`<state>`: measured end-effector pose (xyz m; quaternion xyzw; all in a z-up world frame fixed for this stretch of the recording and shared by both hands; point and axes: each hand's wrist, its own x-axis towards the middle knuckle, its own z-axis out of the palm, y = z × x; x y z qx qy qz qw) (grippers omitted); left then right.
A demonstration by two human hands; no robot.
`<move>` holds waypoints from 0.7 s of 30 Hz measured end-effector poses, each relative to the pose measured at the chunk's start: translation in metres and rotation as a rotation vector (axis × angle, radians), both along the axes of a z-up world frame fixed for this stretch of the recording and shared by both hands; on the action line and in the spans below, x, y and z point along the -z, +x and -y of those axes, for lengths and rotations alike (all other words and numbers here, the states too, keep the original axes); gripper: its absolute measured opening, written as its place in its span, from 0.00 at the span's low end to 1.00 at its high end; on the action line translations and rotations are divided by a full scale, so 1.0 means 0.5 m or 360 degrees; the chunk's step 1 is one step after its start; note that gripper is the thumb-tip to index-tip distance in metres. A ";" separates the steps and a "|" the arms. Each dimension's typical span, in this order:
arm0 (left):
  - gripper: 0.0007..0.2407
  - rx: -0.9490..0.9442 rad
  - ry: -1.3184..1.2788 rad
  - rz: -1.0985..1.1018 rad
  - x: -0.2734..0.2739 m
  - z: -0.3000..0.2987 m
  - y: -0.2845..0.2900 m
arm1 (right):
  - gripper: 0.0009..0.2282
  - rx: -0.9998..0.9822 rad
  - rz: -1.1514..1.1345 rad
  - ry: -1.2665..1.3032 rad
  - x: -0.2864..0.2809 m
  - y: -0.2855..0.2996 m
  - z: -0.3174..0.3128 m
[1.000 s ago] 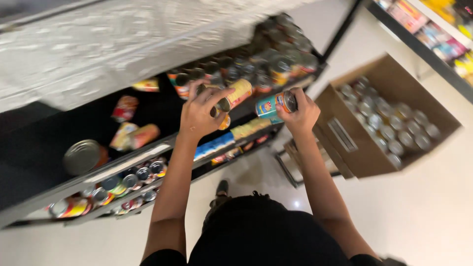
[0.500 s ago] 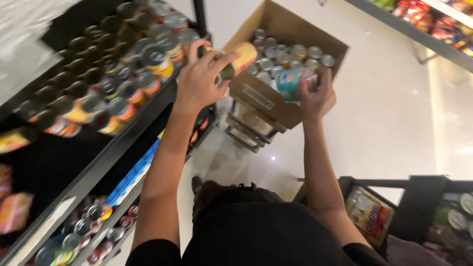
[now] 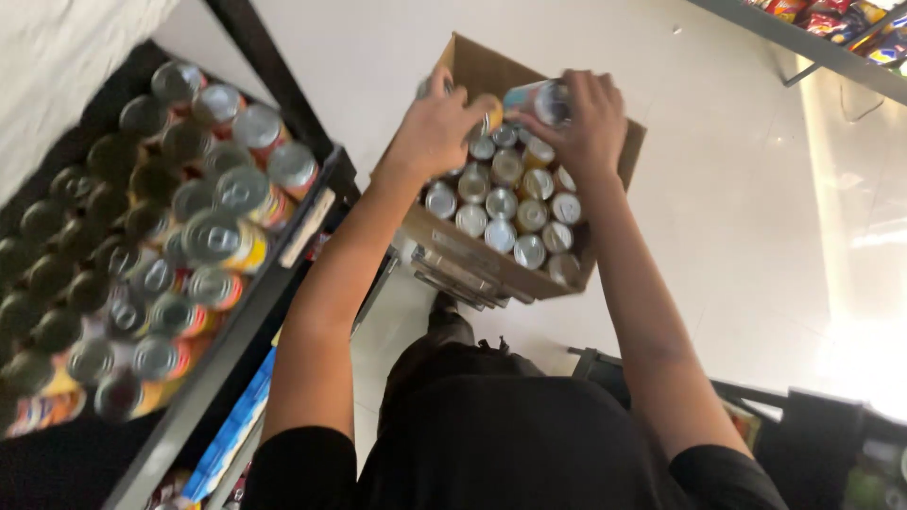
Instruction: The person is removing canned goods from a shelf and placing them into a cardboard box.
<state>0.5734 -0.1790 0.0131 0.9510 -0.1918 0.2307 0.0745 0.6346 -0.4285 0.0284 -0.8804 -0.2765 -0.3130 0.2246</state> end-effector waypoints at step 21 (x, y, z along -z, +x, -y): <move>0.32 -0.0586 -0.0188 -0.0716 0.114 0.042 -0.016 | 0.28 -0.0894 -0.0892 -0.1195 0.133 0.146 -0.106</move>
